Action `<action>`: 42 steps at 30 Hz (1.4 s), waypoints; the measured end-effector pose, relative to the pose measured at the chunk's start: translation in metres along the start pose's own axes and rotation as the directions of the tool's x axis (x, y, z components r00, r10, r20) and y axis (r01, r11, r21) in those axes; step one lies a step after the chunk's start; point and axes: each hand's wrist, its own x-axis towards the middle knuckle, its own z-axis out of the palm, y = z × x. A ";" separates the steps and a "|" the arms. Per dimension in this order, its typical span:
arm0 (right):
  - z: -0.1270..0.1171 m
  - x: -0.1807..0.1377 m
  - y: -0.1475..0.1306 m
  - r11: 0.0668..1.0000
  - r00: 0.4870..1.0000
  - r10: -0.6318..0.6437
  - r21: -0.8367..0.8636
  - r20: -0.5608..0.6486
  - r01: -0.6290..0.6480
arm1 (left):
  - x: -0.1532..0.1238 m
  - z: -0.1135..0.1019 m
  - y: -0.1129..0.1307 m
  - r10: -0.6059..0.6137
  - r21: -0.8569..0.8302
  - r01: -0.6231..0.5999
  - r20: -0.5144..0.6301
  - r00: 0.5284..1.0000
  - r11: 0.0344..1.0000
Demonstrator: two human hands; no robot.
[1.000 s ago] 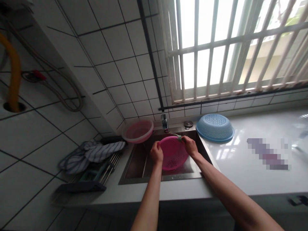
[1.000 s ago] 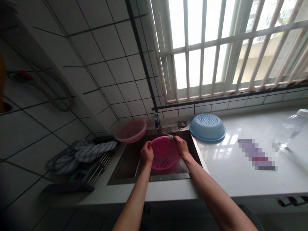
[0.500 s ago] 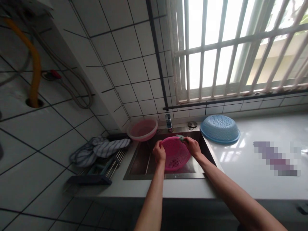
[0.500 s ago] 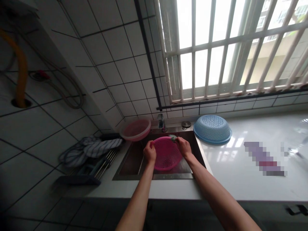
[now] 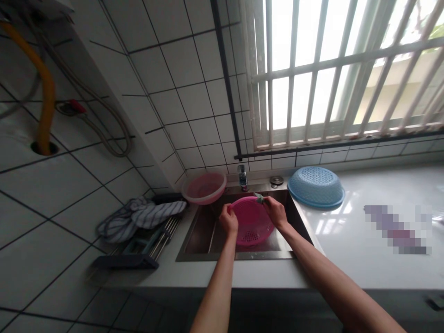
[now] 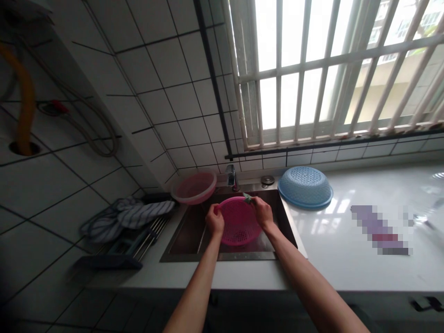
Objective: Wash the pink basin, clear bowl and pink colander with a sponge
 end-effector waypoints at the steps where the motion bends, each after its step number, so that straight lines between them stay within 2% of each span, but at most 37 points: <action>1: -0.003 0.000 0.006 0.999 0.998 0.053 -0.004 -0.015 -0.053 | 0.001 -0.001 -0.002 -0.019 0.011 0.019 -0.009 1.000 1.000; 2: -0.005 0.000 0.011 0.996 0.996 0.088 -0.016 -0.021 -0.088 | 0.001 0.000 -0.002 0.000 0.025 0.000 0.003 1.000 1.000; 4: -0.006 -0.001 0.013 0.995 0.996 0.089 -0.047 0.001 -0.089 | -0.001 0.003 0.000 0.114 0.063 -0.117 0.039 0.993 0.991; 7: 0.001 -0.004 0.000 0.995 0.995 -0.035 -0.085 0.093 0.043 | -0.006 0.009 0.010 0.310 0.102 -0.326 0.146 0.939 0.940; 9: 0.007 -0.005 -0.012 0.987 0.983 -0.118 -0.092 0.142 0.132 | -0.009 0.011 0.015 0.366 0.075 -0.395 0.253 0.896 0.916; 11: 0.010 -0.005 -0.019 0.984 0.977 -0.152 -0.073 0.147 0.164 | -0.009 0.008 0.016 0.341 0.052 -0.371 0.291 0.894 0.927; 14: 0.007 -0.002 -0.014 0.996 0.992 -0.088 -0.004 0.086 0.089 | -0.005 0.000 0.011 0.164 0.088 -0.181 0.172 0.971 0.979; 16: 0.001 -0.001 -0.004 1.000 0.998 -0.023 0.020 0.054 0.022 | -0.002 -0.004 0.007 0.075 0.092 -0.086 0.118 0.990 0.992; 17: -0.001 -0.001 0.001 1.000 0.999 -0.005 0.017 0.047 0.005 | -0.001 -0.004 0.006 0.067 0.086 -0.078 0.122 0.990 0.993; 20: 0.000 -0.004 0.004 0.999 0.998 -0.039 -0.022 0.058 0.040 | -0.003 0.001 0.010 0.132 0.065 -0.148 0.209 0.969 0.987; 25: 0.016 -0.007 -0.015 0.972 0.955 -0.223 -0.035 0.196 0.234 | -0.009 0.008 0.018 0.253 0.097 -0.318 0.409 0.877 0.943; 27: 0.016 -0.005 -0.016 0.977 0.962 -0.210 -0.011 0.174 0.215 | -0.007 0.004 0.016 0.210 0.108 -0.264 0.358 0.910 0.958; 30: 0.005 0.000 -0.004 0.998 0.995 -0.065 0.018 0.075 0.064 | 0.000 -0.003 0.008 0.043 0.131 -0.062 0.145 0.989 0.989; 32: -0.002 0.001 0.004 1.000 0.999 0.000 0.012 0.041 -0.001 | 0.003 -0.005 0.004 -0.010 0.140 0.001 0.062 0.998 0.990; 33: -0.004 0.001 0.006 1.000 0.999 0.003 -0.002 0.038 -0.003 | 0.003 -0.004 0.004 -0.004 0.137 -0.004 0.059 0.998 0.991; 35: -0.004 -0.001 0.004 0.998 0.997 -0.047 -0.032 0.061 0.049 | 0.001 0.000 0.006 0.059 0.116 -0.074 0.130 0.990 0.990; 39: 0.009 -0.005 -0.017 0.973 0.958 -0.226 0.007 0.175 0.229 | -0.007 0.010 0.014 0.248 0.051 -0.286 0.365 0.897 0.957; 40: 0.012 -0.005 -0.020 0.969 0.952 -0.245 0.037 0.183 0.242 | -0.008 0.010 0.015 0.254 0.042 -0.291 0.376 0.891 0.956; 42: 0.012 -0.003 -0.019 0.976 0.967 -0.210 0.098 0.148 0.197 | -0.006 0.008 0.014 0.191 0.053 -0.219 0.321 0.928 0.974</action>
